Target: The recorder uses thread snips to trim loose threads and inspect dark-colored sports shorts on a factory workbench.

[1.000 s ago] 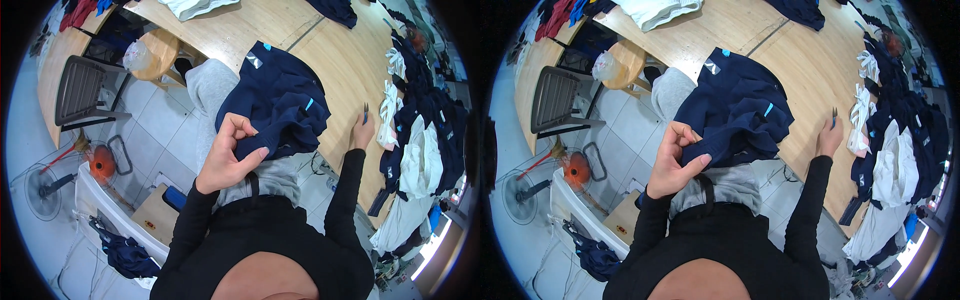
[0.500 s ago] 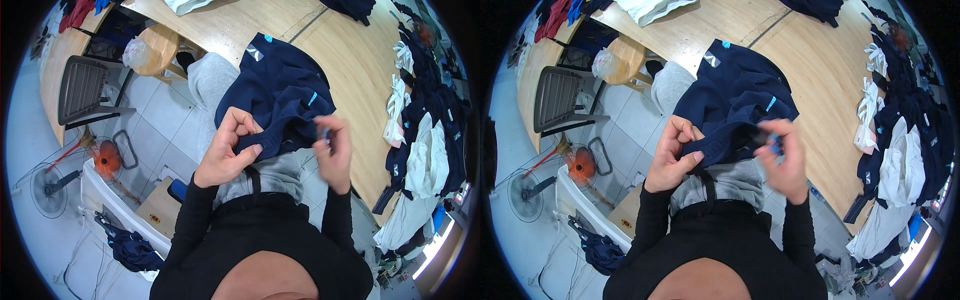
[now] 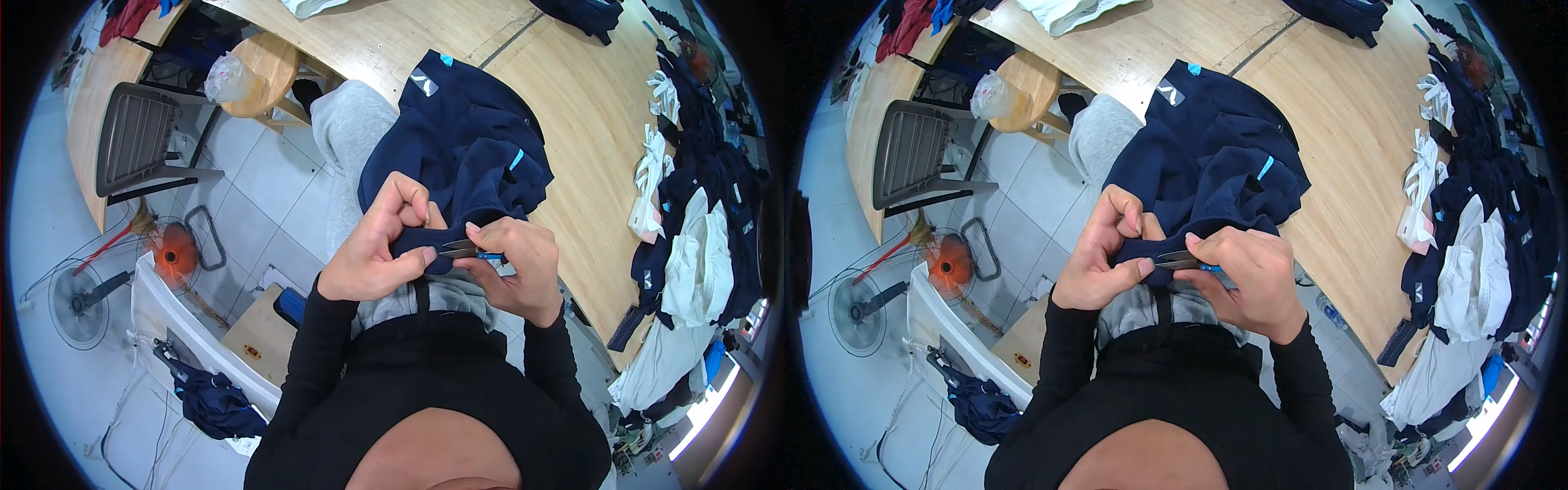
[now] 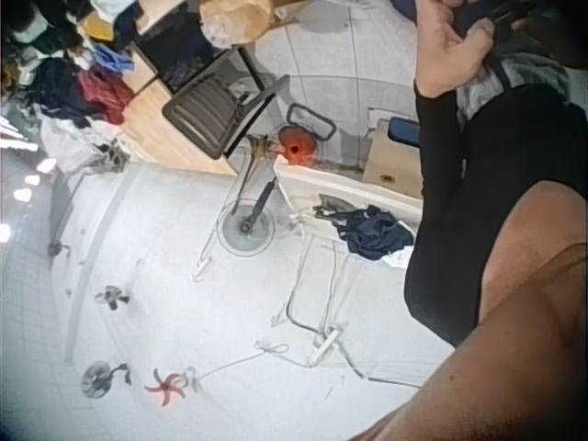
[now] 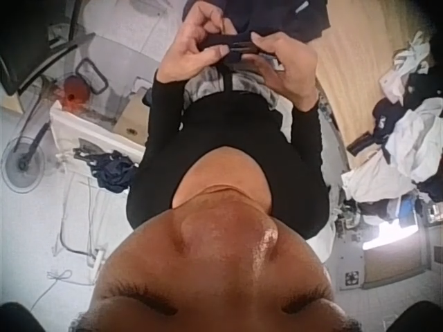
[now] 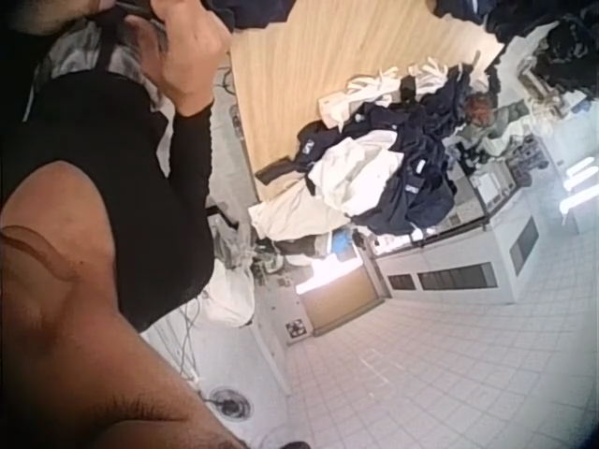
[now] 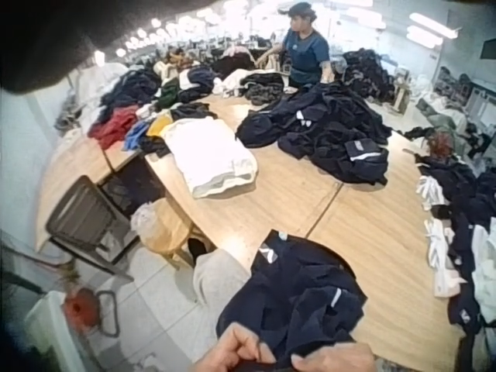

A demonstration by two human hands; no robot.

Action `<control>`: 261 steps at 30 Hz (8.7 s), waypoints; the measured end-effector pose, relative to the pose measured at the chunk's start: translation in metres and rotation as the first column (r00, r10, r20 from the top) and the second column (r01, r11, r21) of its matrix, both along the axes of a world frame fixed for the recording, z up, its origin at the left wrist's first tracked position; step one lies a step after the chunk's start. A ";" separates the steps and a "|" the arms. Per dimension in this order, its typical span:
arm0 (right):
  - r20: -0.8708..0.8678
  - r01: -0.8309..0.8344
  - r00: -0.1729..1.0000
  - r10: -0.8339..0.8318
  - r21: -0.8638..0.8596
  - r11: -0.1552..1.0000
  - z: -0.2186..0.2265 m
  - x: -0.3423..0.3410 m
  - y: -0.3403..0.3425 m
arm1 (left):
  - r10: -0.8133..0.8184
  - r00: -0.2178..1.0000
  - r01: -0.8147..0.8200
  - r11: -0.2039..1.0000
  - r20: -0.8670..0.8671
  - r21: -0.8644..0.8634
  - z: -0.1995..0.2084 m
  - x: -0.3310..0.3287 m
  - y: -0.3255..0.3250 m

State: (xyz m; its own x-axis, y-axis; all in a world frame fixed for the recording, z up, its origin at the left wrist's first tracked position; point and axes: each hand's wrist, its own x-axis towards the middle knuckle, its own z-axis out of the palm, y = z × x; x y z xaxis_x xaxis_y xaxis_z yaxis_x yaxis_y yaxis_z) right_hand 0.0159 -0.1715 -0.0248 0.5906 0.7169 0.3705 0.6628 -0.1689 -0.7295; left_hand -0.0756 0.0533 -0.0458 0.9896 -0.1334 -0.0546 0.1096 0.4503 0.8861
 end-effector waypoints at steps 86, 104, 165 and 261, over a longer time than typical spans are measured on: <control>-0.609 0.895 -0.251 0.752 0.151 0.420 -0.119 0.084 -0.100 | 0.643 0.679 -0.688 0.392 -0.353 -0.611 -0.068 0.000 0.027; -0.621 0.952 -0.256 0.741 -0.028 0.306 -0.118 0.093 -0.090 | 0.646 0.682 -0.691 0.412 -0.345 -0.595 -0.076 -0.001 0.030; -0.110 0.373 0.915 -0.389 -0.136 0.918 -0.078 -0.030 -0.003 | 0.517 0.851 -0.424 0.778 -0.090 0.464 -0.090 0.047 0.058; -0.522 0.362 0.809 -0.271 0.078 0.929 -0.062 -0.002 0.024 | 0.500 0.842 -0.440 0.854 -0.204 0.278 -0.070 0.022 -0.032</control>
State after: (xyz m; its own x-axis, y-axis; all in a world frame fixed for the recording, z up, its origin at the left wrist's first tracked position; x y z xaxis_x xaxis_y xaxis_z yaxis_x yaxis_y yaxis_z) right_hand 0.0135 -0.1479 -0.0869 0.9088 0.4126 0.0626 0.1367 -0.1526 -0.9788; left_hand -0.0533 0.0217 -0.1159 0.8745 0.3887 -0.2902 0.1719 0.3112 0.9347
